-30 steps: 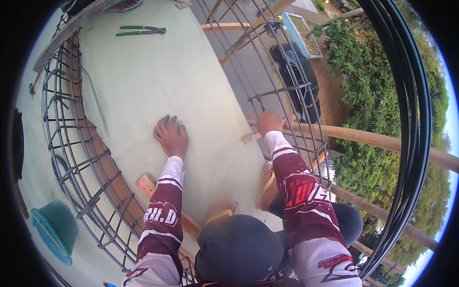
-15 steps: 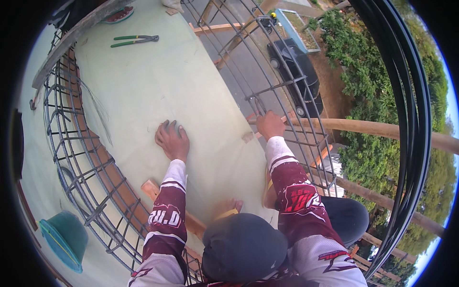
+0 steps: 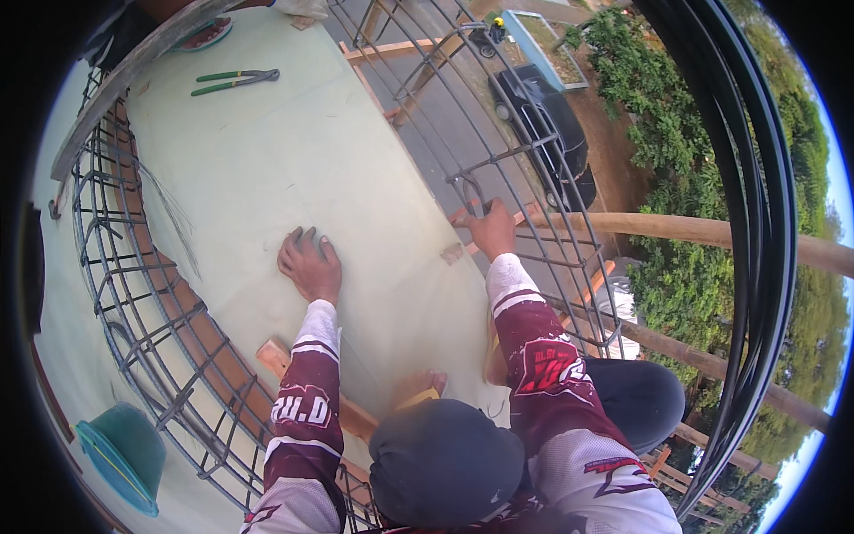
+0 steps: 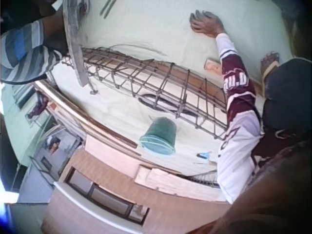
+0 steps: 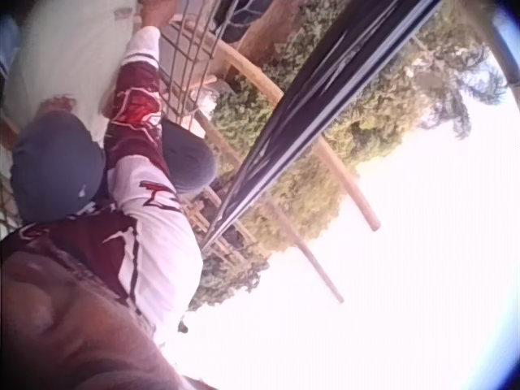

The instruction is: The person ties rebar intersections on a roof slab using pliers and wire. They move along the grid, securing multiple points, then walk across the roof and enter the building.

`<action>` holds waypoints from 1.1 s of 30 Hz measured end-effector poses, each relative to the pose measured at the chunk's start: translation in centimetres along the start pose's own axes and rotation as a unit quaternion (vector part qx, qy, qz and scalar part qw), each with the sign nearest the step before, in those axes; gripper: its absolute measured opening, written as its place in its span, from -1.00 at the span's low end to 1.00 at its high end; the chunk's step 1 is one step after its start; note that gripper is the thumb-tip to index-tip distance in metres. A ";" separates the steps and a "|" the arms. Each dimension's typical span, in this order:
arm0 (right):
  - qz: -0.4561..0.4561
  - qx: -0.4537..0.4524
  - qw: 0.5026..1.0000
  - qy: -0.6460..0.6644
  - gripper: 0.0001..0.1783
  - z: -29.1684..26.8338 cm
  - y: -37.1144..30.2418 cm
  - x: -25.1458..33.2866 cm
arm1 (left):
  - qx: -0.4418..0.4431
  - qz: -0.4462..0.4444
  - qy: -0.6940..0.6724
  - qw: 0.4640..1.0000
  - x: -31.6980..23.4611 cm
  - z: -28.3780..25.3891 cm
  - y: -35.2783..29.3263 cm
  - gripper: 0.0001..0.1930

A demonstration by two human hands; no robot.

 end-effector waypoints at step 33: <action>0.149 0.215 0.946 0.189 -0.65 4.6 1.8 -6.7 | -0.029 0.020 -0.004 0.999 -0.6 0.2 -0.2 -0.73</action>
Point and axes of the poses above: each hand's wrist, its own y-axis towards the middle knuckle, its own z-axis out of the palm, x = y × z, the point moved 5 cm from there along y, towards the middle knuckle, and after that the axes turned 6 degrees about -y, right-handed, at the moved point
